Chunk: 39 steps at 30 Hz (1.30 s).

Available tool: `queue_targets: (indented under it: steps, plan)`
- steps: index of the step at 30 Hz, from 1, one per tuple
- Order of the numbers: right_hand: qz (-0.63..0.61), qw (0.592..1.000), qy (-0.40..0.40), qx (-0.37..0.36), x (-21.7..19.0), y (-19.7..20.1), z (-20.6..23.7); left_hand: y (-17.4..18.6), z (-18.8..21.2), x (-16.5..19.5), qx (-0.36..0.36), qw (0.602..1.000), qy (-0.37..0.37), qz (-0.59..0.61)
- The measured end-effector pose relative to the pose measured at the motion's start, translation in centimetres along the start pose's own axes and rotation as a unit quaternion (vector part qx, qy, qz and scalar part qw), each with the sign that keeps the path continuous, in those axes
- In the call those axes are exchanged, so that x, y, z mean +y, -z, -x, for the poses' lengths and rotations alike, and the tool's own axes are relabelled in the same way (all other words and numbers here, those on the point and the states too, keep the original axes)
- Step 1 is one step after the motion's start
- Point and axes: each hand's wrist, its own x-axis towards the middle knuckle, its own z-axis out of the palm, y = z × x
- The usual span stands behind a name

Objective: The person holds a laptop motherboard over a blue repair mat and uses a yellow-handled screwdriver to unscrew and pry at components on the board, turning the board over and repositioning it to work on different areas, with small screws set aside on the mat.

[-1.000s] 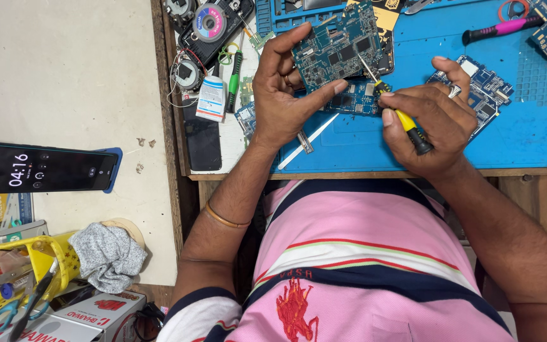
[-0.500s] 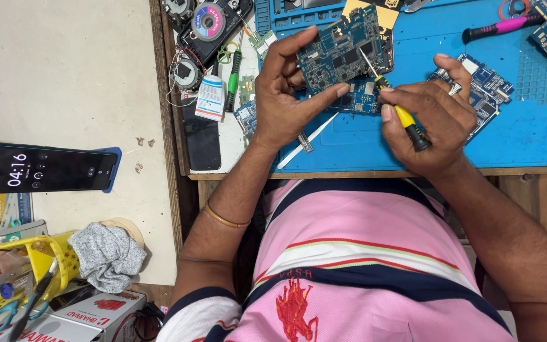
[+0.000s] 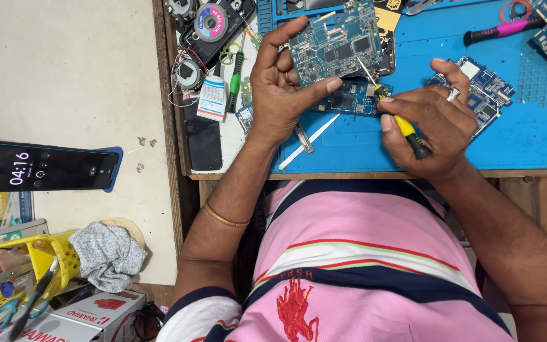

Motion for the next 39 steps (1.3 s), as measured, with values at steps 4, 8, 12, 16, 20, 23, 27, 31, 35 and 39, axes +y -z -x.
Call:
queue_targets:
  steps: [4,8,12,16,20,23,27,31,35,39]
  plan:
    - [-0.008,1.000,0.007,0.005,-0.3,-0.9,0.7,0.8,0.8,-0.3,-0.011,0.999,0.004,0.033]
    - [-0.012,1.000,0.003,0.008,-0.5,-1.0,0.8,0.9,0.9,-0.2,-0.009,0.999,0.006,0.039]
    - [-0.020,1.000,0.002,0.016,-0.2,-0.7,0.4,0.8,0.4,0.1,-0.015,0.999,0.003,0.035]
    - [-0.026,0.999,0.005,0.019,-0.1,-1.0,0.6,1.0,0.5,0.0,-0.015,0.999,0.004,0.032]
    - [-0.020,1.000,0.006,0.018,-0.1,-1.0,0.7,0.9,0.6,-0.1,-0.021,0.999,-0.008,0.025]
    - [-0.014,1.000,0.005,0.015,0.0,-1.1,0.7,0.8,0.7,0.0,-0.021,1.000,-0.013,0.012]
    - [0.002,1.000,-0.001,0.011,-0.1,-1.3,0.7,0.8,0.7,0.1,-0.012,0.999,-0.023,-0.027]
    - [0.017,1.000,-0.006,0.002,-0.3,-1.3,0.5,0.7,0.8,-0.1,-0.013,0.998,-0.045,-0.037]
    - [0.026,1.000,-0.008,-0.001,-0.5,-1.3,0.1,0.6,1.1,-0.3,-0.033,0.996,-0.055,-0.063]
    - [0.028,1.000,-0.012,-0.003,-0.5,-1.4,0.4,0.4,1.3,-0.5,-0.027,0.995,-0.058,-0.074]
